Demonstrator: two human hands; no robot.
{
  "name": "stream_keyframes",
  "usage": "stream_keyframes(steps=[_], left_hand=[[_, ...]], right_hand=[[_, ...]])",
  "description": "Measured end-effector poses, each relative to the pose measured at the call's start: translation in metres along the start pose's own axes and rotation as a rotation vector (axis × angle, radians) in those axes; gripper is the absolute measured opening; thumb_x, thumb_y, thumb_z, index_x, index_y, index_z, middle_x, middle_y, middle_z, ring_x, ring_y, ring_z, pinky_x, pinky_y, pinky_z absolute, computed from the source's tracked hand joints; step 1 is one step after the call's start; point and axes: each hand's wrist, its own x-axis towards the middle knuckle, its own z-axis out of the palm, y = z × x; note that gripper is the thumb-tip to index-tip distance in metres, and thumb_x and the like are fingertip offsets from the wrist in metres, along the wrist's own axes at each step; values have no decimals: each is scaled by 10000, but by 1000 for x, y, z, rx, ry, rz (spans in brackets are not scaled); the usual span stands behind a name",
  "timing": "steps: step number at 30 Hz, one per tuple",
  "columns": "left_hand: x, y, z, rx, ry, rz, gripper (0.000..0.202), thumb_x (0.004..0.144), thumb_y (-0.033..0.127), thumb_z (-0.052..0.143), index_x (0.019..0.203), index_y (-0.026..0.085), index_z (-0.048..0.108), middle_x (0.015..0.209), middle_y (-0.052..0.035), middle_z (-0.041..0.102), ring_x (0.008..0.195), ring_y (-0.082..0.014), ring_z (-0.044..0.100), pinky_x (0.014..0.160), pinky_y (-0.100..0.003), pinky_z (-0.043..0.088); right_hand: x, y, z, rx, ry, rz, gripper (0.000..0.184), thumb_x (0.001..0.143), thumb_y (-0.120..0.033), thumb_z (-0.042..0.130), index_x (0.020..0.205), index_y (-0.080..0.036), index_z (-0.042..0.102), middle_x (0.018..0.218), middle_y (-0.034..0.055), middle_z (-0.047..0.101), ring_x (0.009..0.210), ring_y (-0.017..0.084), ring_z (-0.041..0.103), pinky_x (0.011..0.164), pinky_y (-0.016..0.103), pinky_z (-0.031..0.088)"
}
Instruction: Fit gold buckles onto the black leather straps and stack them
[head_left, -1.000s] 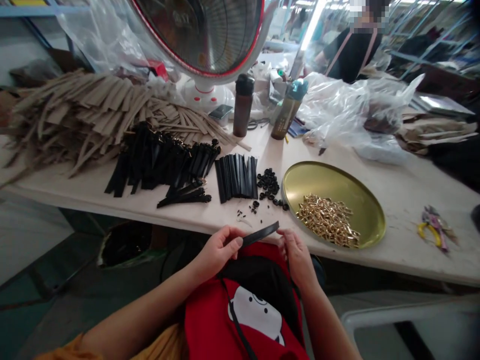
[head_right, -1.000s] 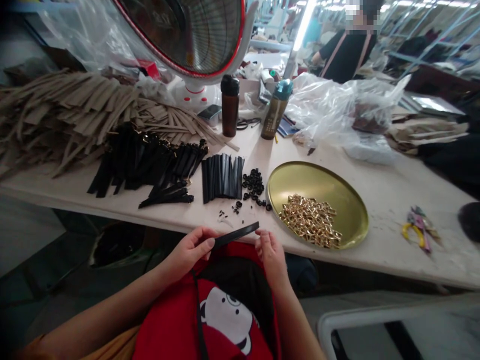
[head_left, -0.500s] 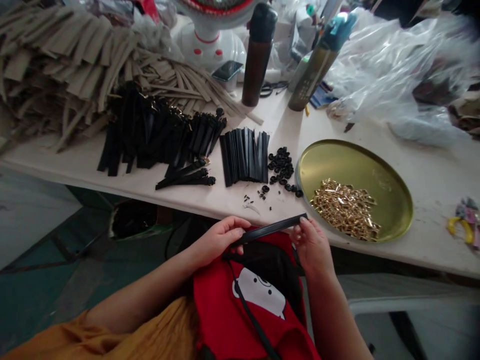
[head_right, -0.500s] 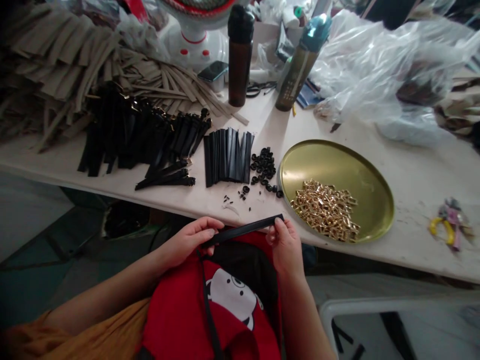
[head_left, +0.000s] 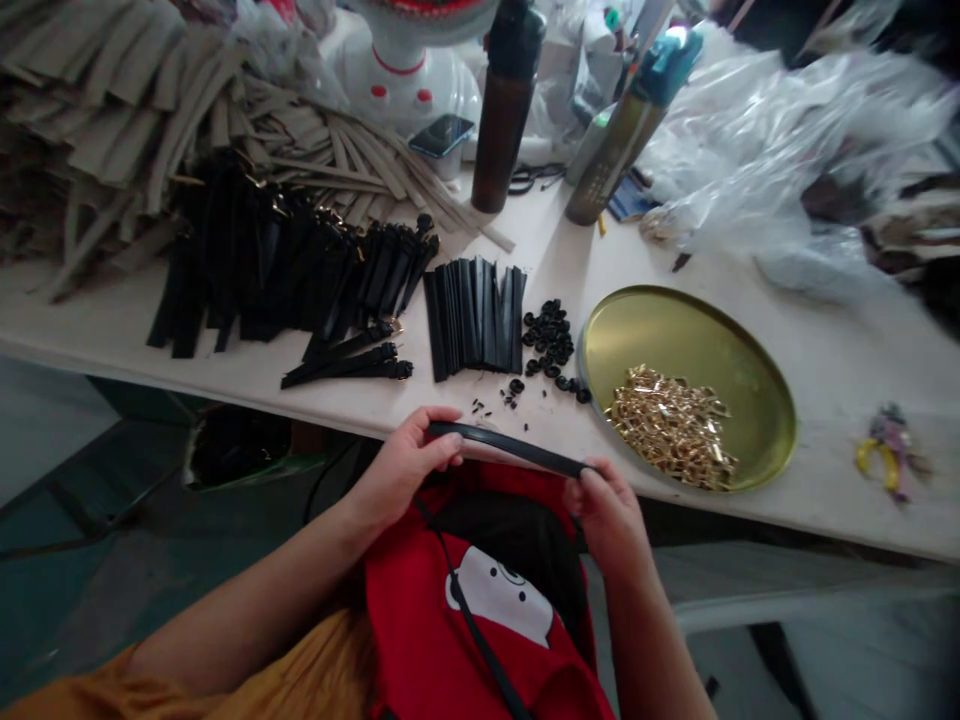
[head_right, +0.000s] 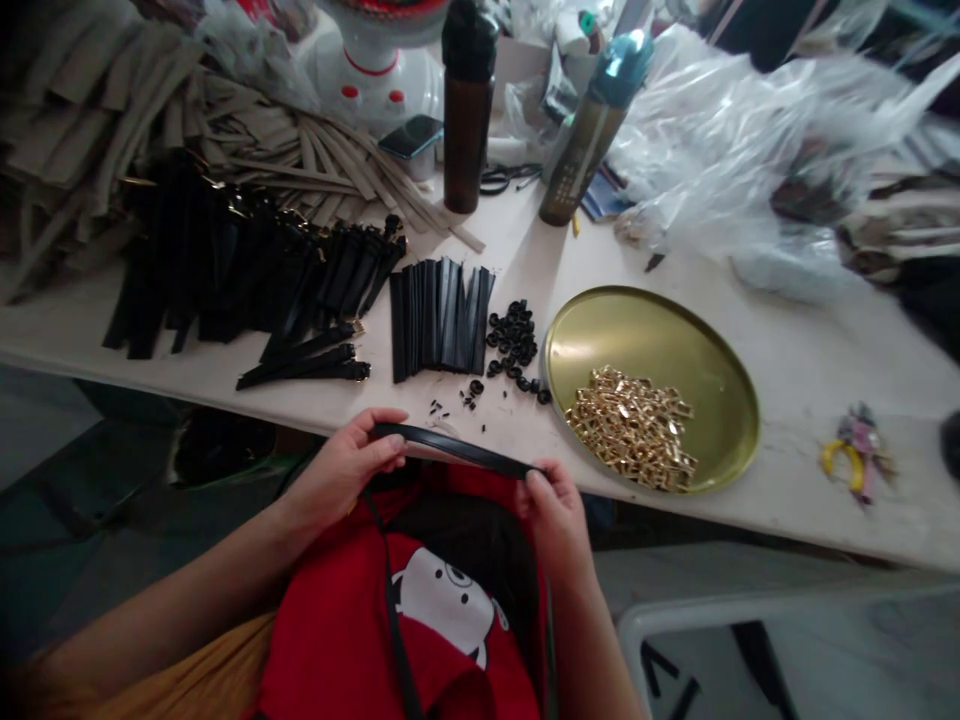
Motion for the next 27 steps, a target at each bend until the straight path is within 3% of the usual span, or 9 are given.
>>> stream_keyframes(steps=[4, 6, 10, 13, 15, 17, 21, 24, 27], left_hand=[[16, 11, -7, -353, -5, -1, 283, 670, 153, 614, 946, 147, 552, 613, 46, 513, 535, -51, 484, 551, -175, 408], [20, 13, -5, -397, -23, -3, 249, 690, 174, 596, 936, 140, 575, 600, 45, 503, 525, -56, 475, 545, -187, 415], [14, 8, 12, -197, -64, -33, 247, 751, 298, 587, 915, 113, 598, 691, 4, 561, 610, -78, 518, 578, -191, 418], [5, 9, 23, -48, -140, -10, 301, 789, 383, 535, 909, 110, 575, 670, -4, 564, 599, -84, 512, 550, -186, 393], [1, 16, 25, 17, -159, 101, 291, 812, 393, 494, 921, 128, 544, 569, 34, 498, 496, -65, 441, 473, -174, 334], [-2, 25, 24, 61, -163, 214, 261, 826, 379, 469, 926, 141, 511, 504, 68, 414, 421, -49, 346, 419, -168, 266], [-6, 27, 22, 153, -223, 195, 251, 838, 384, 427, 892, 144, 475, 475, 85, 364, 378, -42, 282, 382, -167, 214], [-7, 16, 24, 260, -246, 165, 270, 844, 400, 393, 869, 143, 472, 451, 87, 359, 364, -43, 290, 373, -166, 199], [-6, 7, 26, 339, -258, 173, 281, 841, 409, 381, 856, 143, 467, 426, 94, 351, 345, -42, 273, 365, -166, 185]], right_hand=[[-23, 3, 16, -259, -324, 121, 101, 735, -232, 529, 729, -213, 430, 562, -50, 541, 493, 86, 459, 482, 200, 355], [-33, 6, 29, -423, -437, 100, 89, 713, -184, 515, 707, -210, 429, 590, -49, 533, 520, 88, 460, 496, 200, 353], [-44, 10, 51, -769, -533, -83, 62, 685, -148, 532, 683, -198, 494, 592, -60, 486, 533, 81, 421, 498, 192, 318], [-40, 3, 49, -826, -593, -138, 43, 717, -221, 567, 755, -204, 555, 656, -43, 547, 587, 100, 469, 525, 201, 343], [-29, -8, 34, -801, -505, -180, 97, 740, -285, 571, 800, -208, 566, 688, -27, 569, 616, 119, 493, 553, 218, 371], [-13, -23, 12, -764, -285, -263, 138, 786, -338, 519, 785, -204, 552, 672, -13, 555, 623, 134, 496, 583, 242, 391], [20, -50, -25, -768, 33, -437, 207, 772, -403, 532, 818, -201, 544, 693, 7, 562, 644, 160, 515, 615, 277, 403], [41, -57, -31, -961, 112, -529, 200, 777, -389, 519, 814, -197, 557, 713, 23, 578, 628, 167, 522, 610, 289, 398], [61, -56, -21, -1245, 106, -635, 178, 812, -328, 457, 814, -196, 577, 793, 46, 595, 663, 172, 542, 629, 292, 393]])
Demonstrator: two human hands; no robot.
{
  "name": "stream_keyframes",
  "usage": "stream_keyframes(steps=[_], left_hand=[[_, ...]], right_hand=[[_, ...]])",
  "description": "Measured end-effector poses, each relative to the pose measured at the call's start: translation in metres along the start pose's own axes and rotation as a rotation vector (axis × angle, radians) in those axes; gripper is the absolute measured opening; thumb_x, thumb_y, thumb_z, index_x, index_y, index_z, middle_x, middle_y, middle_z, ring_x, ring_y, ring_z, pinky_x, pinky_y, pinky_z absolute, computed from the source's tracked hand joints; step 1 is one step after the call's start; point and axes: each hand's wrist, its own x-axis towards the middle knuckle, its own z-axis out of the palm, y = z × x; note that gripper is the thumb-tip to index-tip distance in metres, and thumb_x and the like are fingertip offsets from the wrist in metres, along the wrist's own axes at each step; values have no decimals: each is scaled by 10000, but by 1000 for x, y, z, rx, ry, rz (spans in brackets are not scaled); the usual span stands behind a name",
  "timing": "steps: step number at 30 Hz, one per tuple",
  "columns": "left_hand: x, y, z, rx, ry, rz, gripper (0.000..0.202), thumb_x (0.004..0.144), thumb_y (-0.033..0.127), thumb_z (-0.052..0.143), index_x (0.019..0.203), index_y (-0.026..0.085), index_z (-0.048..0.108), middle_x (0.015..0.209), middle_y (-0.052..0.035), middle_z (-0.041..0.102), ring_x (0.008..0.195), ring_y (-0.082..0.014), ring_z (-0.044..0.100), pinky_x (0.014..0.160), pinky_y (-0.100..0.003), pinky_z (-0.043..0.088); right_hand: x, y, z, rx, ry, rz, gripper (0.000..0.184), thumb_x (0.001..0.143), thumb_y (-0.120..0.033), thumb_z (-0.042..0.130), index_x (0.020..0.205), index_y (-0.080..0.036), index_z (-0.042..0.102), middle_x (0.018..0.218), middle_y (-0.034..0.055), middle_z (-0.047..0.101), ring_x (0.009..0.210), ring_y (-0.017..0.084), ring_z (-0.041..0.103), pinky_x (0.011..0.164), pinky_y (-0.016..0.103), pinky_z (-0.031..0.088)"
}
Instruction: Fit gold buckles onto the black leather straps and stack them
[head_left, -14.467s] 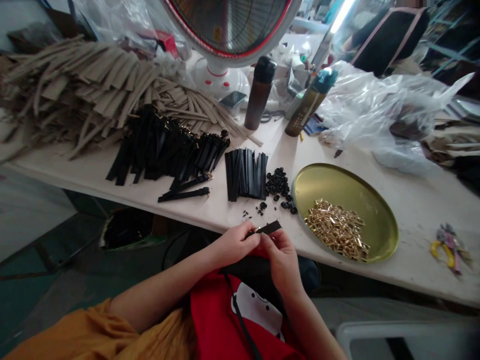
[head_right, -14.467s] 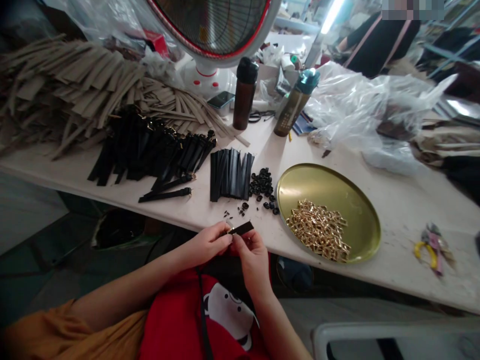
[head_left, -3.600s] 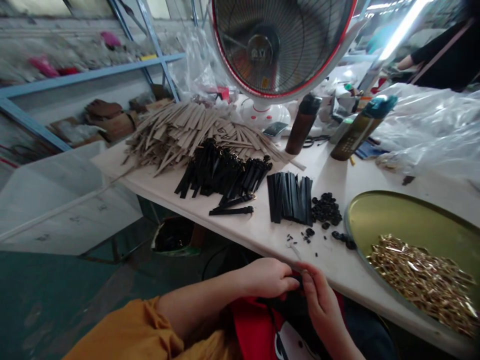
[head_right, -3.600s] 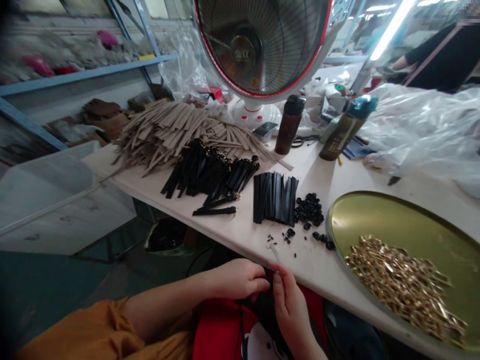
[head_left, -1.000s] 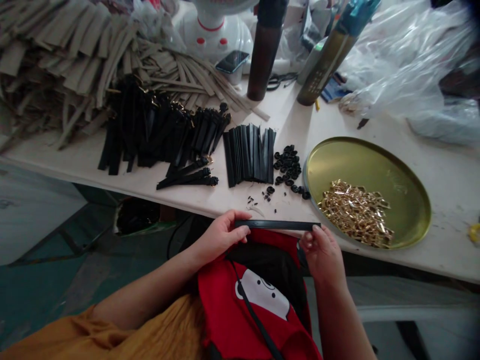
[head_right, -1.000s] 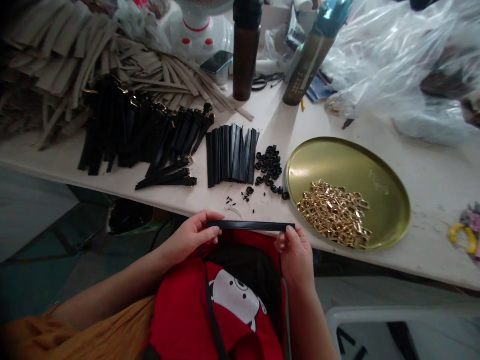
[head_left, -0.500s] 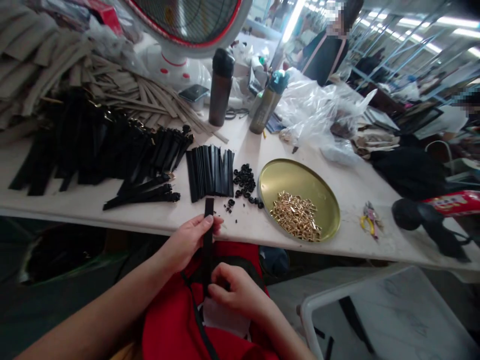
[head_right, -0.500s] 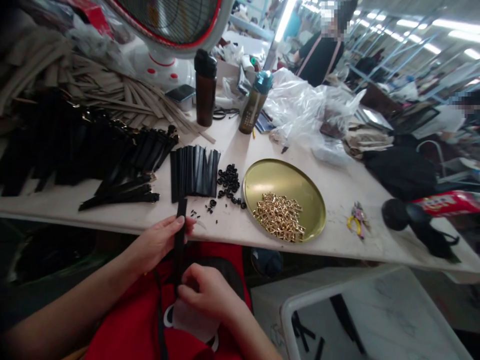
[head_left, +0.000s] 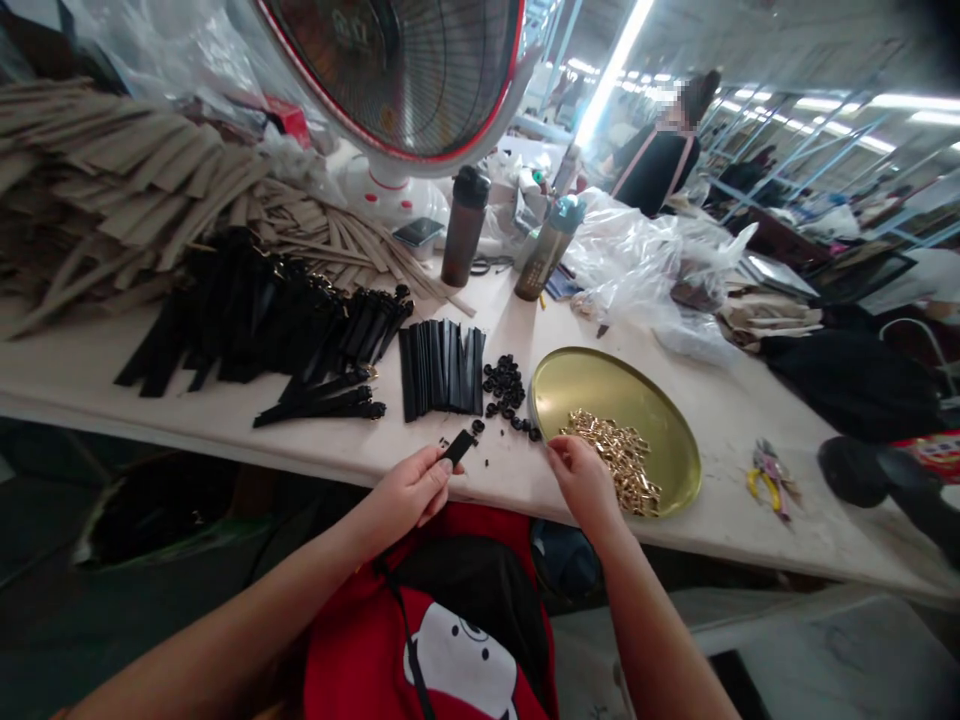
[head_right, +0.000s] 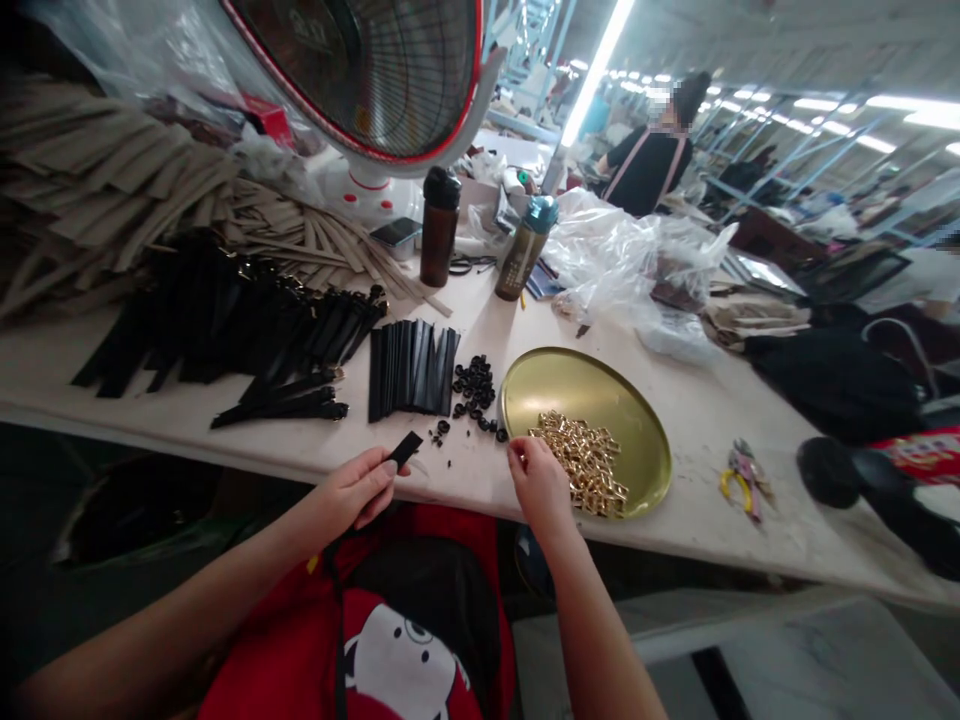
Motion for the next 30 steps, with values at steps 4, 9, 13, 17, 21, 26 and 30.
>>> stream_keyframes(steps=[4, 9, 13, 17, 21, 26, 30], left_hand=[[3, -2, 0, 51, -10, -34, 276, 837, 409, 376, 840, 145, 455, 426, 94, 354, 339, -41, 264, 355, -168, 172], [10, -6, -2, 52, -18, -42, 277, 846, 409, 368, 823, 147, 455, 433, 92, 350, 353, -43, 278, 358, -164, 190], [14, -10, -4, 75, -20, -29, 283, 854, 415, 373, 784, 153, 454, 464, 80, 378, 372, -42, 306, 371, -161, 219], [19, -5, -3, 114, -47, -28, 302, 868, 415, 338, 852, 149, 481, 478, 73, 393, 383, -53, 327, 383, -165, 248], [23, 10, 4, 172, -103, 4, 306, 870, 394, 330, 886, 145, 507, 501, 59, 426, 408, -66, 365, 416, -175, 289], [18, 20, 7, 370, -54, 122, 260, 859, 338, 355, 813, 163, 542, 553, 28, 485, 509, -101, 439, 496, -199, 316], [8, 16, 2, 617, -39, 160, 243, 847, 295, 370, 751, 176, 559, 620, 3, 539, 573, -127, 478, 541, -221, 309]], right_hand=[[27, -10, 20, -356, -1, -56, 218, 841, -309, 428, 809, -186, 604, 834, 80, 609, 698, 190, 562, 594, 289, 362], [49, -19, 30, -534, -69, -25, 177, 818, -289, 477, 764, -188, 612, 787, 87, 612, 643, 185, 563, 547, 288, 329], [48, -14, 26, -315, -37, -31, 140, 787, -267, 502, 732, -188, 603, 786, 75, 591, 664, 179, 546, 610, 298, 374], [31, -16, 20, 441, -11, 160, 164, 743, -362, 564, 730, -199, 577, 742, 37, 585, 650, 163, 542, 655, 317, 438], [9, -39, 21, 1195, -168, 505, 226, 632, -376, 692, 752, -220, 582, 775, 6, 636, 599, 115, 561, 598, 275, 487], [-11, -66, 25, 1332, -247, 568, 323, 610, -330, 721, 907, -234, 636, 769, -6, 638, 577, 96, 575, 589, 252, 508], [-24, -73, 27, 1104, -233, 412, 263, 652, -332, 693, 889, -226, 652, 765, -3, 639, 592, 102, 572, 630, 269, 500]])
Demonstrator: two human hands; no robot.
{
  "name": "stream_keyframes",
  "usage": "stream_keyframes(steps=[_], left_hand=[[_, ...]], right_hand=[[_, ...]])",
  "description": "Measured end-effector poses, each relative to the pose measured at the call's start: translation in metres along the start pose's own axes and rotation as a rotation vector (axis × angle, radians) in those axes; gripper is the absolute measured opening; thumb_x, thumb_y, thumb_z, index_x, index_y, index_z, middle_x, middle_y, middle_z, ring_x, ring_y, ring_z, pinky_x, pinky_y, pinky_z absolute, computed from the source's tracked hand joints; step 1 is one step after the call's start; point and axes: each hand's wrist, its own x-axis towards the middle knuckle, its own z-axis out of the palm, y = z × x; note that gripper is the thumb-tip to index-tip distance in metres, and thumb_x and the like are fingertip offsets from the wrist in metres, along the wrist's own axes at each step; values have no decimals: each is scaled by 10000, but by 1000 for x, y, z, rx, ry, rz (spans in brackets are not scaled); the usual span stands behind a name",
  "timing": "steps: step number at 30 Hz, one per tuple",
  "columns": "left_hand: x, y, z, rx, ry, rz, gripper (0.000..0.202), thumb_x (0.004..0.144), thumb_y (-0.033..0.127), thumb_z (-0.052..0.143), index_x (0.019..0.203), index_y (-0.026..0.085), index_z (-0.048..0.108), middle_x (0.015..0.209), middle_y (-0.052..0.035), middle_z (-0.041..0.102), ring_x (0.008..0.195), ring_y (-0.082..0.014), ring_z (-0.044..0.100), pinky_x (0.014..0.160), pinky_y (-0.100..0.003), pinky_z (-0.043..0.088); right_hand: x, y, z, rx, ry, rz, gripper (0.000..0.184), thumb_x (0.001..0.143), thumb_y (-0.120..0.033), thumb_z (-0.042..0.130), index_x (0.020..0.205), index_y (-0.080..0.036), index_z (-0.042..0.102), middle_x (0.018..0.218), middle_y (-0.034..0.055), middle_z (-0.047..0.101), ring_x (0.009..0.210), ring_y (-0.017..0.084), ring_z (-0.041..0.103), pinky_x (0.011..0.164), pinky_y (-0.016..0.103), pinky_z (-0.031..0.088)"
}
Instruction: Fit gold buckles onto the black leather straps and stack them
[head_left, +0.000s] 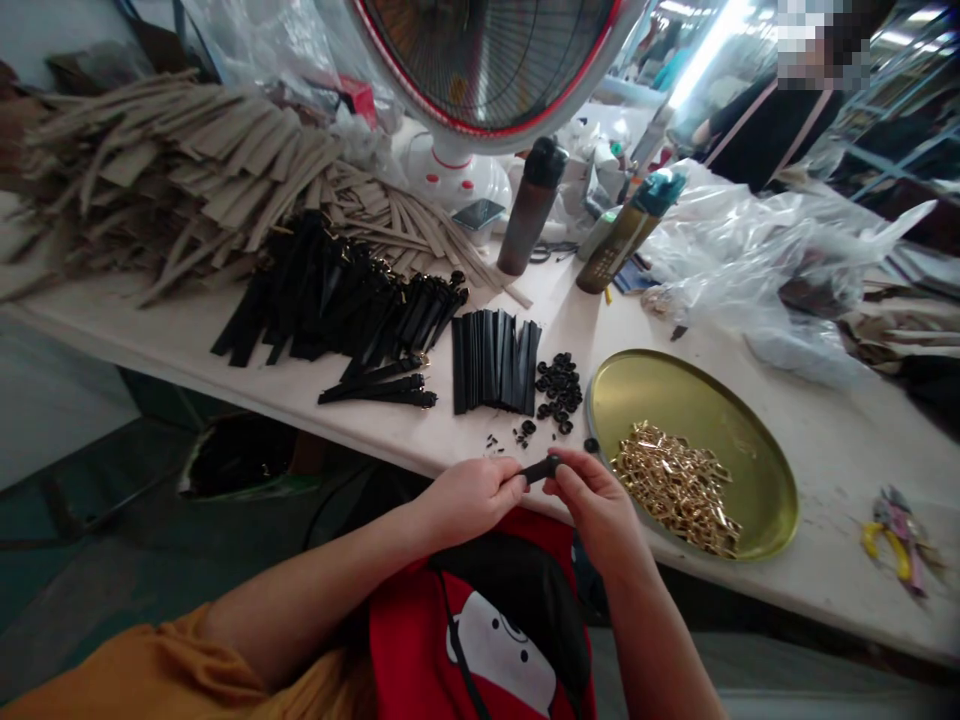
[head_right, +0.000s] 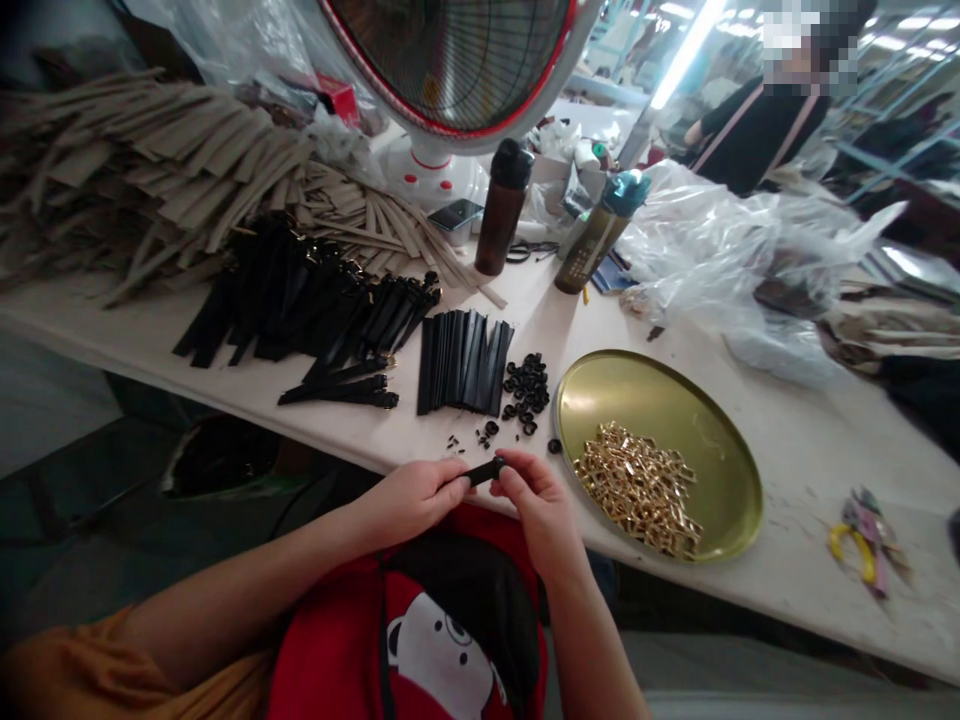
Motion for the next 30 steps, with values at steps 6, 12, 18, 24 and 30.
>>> stream_keyframes(steps=[6, 12, 18, 24, 30], left_hand=[[-11, -4, 4, 139, -82, 16, 246, 841, 273, 362, 755, 161, 563, 682, -26, 567, 624, -142, 502, 572, -232, 326], [-22, 0, 5, -86, -188, -107, 397, 859, 296, 335, 1226, 160, 396, 638, 14, 552, 584, -131, 506, 573, -226, 372], [-14, -7, 6, -152, -20, -56, 391, 866, 382, 338, 1138, 151, 499, 815, -38, 593, 760, -156, 529, 711, -247, 388], [2, -26, 3, -302, 68, -161, 292, 843, 409, 364, 794, 164, 516, 544, 52, 410, 501, -91, 378, 475, -187, 297], [15, -33, 14, -442, -13, -226, 290, 843, 430, 358, 763, 172, 463, 492, 84, 286, 435, -72, 279, 415, -182, 227]], right_hand=[[-18, 11, 5, -241, -96, -74, 246, 673, -332, 673, 887, -220, 630, 750, 3, 633, 675, 148, 577, 672, 300, 485], [-29, 16, 10, 54, -24, -18, 465, 683, -293, 679, 1104, -253, 485, 696, -50, 589, 630, 115, 580, 629, 259, 479], [-26, 25, 21, 53, -63, -38, 667, 691, -327, 661, 1259, -283, 314, 790, -26, 626, 686, 142, 594, 662, 300, 481], [28, -5, -75, -522, 312, -258, 299, 724, -383, 594, 934, -171, 581, 831, 56, 586, 673, 174, 527, 653, 325, 417], [93, -29, -143, -1479, 348, -191, 235, 773, -345, 501, 880, -172, 619, 877, 91, 600, 769, 205, 555, 673, 308, 383]])
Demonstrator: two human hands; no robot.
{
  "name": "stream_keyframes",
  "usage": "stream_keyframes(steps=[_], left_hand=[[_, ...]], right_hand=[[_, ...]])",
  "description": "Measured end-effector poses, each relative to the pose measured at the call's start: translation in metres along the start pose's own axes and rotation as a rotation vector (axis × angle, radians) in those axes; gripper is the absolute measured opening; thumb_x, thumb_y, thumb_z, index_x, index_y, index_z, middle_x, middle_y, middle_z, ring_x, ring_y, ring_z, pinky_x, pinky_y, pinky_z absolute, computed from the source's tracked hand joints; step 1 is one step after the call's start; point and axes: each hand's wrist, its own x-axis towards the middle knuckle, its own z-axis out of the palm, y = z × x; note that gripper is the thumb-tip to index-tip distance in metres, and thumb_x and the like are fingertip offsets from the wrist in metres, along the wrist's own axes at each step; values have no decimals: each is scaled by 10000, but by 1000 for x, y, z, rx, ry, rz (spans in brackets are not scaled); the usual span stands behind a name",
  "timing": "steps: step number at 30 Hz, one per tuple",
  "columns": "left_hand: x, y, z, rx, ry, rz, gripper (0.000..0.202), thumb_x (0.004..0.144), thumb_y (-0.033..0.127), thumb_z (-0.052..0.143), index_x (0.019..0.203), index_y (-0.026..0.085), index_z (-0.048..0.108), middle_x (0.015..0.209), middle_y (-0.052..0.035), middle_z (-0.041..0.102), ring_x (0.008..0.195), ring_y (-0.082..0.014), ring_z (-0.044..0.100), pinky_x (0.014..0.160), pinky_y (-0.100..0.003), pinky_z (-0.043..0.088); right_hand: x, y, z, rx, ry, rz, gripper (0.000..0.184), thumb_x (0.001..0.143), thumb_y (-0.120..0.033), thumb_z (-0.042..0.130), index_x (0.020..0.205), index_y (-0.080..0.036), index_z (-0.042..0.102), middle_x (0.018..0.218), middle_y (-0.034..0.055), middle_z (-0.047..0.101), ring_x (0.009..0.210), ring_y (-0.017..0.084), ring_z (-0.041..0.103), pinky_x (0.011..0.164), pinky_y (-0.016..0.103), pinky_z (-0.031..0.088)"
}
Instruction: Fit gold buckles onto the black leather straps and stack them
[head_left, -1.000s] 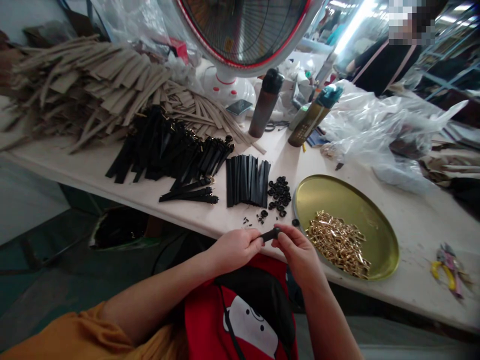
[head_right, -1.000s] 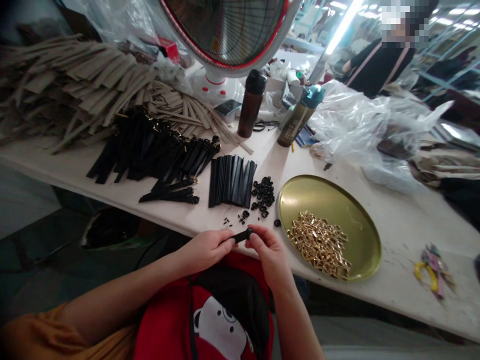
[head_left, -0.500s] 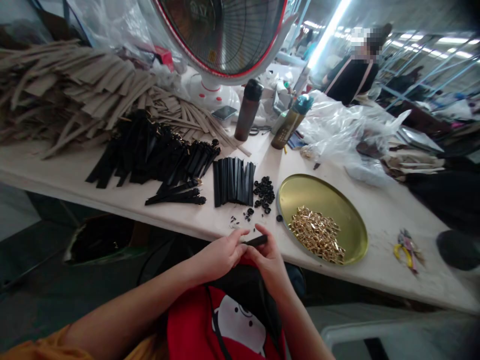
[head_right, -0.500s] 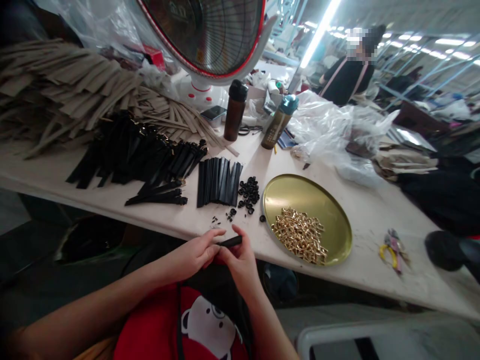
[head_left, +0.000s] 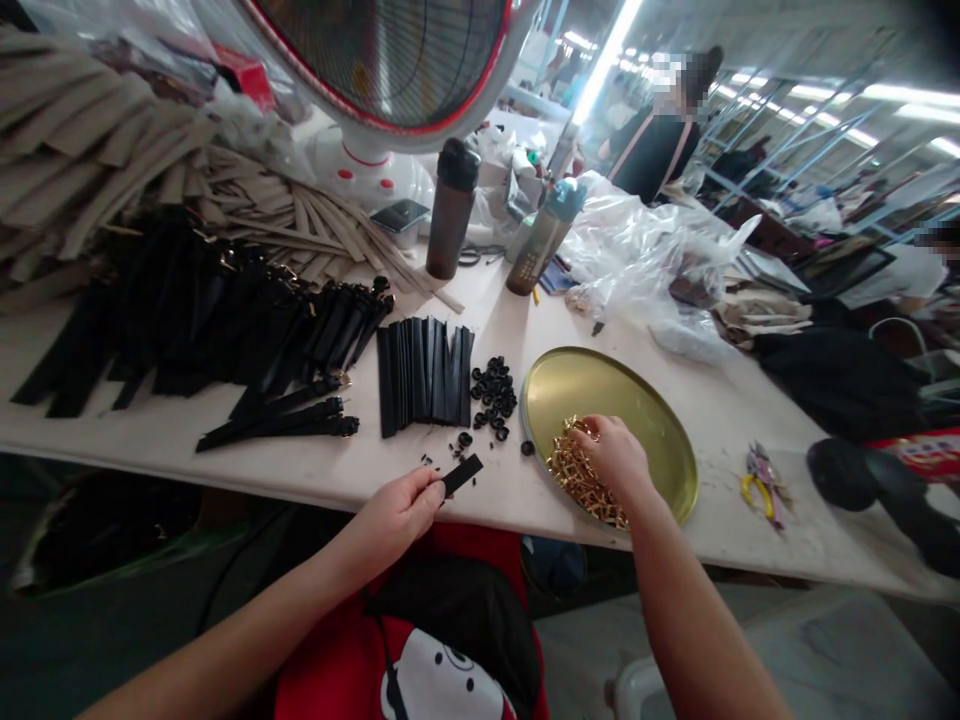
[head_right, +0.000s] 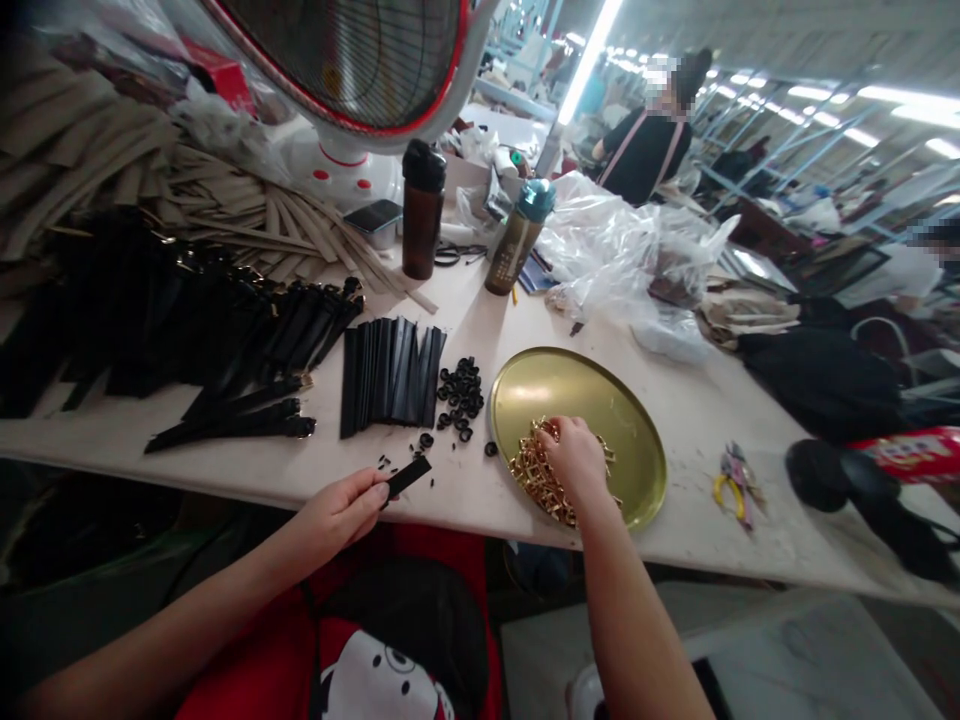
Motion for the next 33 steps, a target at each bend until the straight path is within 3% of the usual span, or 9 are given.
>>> stream_keyframes(steps=[3, 6, 10, 15, 19, 24, 27, 30, 33], left_hand=[[2, -1, 1, 39, 10, 15, 293, 840, 432, 366, 756, 171, 469, 498, 80, 301, 442, -72, 290, 414, -182, 222], [-1, -1, 0, 63, 8, 22, 293, 841, 430, 367, 751, 171, 470, 500, 77, 319, 447, -73, 303, 419, -183, 228], [-10, 8, 0, 55, 25, 42, 291, 834, 431, 383, 800, 166, 498, 532, 65, 377, 481, -81, 348, 453, -187, 277], [-14, 28, 7, 68, 131, 173, 277, 779, 378, 502, 930, 149, 545, 782, 8, 561, 725, -124, 491, 679, -227, 384], [-18, 31, 9, -13, 101, 192, 238, 741, 309, 533, 895, 130, 559, 758, 9, 566, 705, -115, 497, 657, -214, 392], [-37, 23, 7, -64, 38, 81, 200, 724, 271, 526, 858, 126, 558, 648, 36, 507, 561, -68, 441, 518, -168, 344], [-48, 24, 8, -96, 0, 59, 217, 744, 279, 504, 898, 128, 532, 623, 43, 496, 519, -64, 427, 493, -169, 343], [-56, 27, 11, -18, 31, 179, 171, 750, 252, 497, 872, 138, 533, 708, 23, 547, 627, -90, 487, 585, -185, 393], [-60, 27, 12, 149, 78, 275, 146, 779, 259, 473, 853, 155, 545, 744, 18, 573, 689, -112, 512, 650, -205, 401]], right_hand=[[15, 1, 6, -47, -96, -11, 202, 741, -339, 549, 842, -172, 604, 813, 80, 627, 750, 204, 569, 632, 289, 375], [15, -1, 6, 35, -33, 2, 185, 745, -286, 544, 882, -170, 589, 788, 79, 644, 727, 202, 576, 641, 299, 382], [-7, -19, -7, 523, 54, 43, 202, 749, -334, 539, 865, -174, 582, 765, 59, 637, 676, 176, 565, 638, 305, 407], [-65, -87, -23, 1186, -326, 25, 306, 707, -419, 613, 921, -204, 572, 715, -2, 598, 572, 106, 493, 558, 254, 402], [-109, -133, -27, 1381, -604, -17, 264, 706, -379, 647, 902, -209, 594, 731, -11, 584, 595, 90, 487, 558, 230, 395], [-137, -147, -25, 1666, -846, 96, 339, 637, -276, 724, 949, -226, 600, 773, -23, 602, 621, 89, 527, 578, 219, 410], [-148, -151, -21, 1815, -845, 190, 333, 614, -237, 744, 916, -223, 605, 747, -37, 612, 597, 80, 540, 575, 205, 425], [-156, -156, -13, 1916, -770, 263, 179, 651, -265, 726, 755, -204, 594, 588, -68, 568, 490, 52, 497, 500, 167, 413], [-163, -159, -2, 1979, -773, 346, 160, 688, -298, 699, 697, -193, 578, 599, -60, 586, 523, 55, 536, 523, 161, 451]])
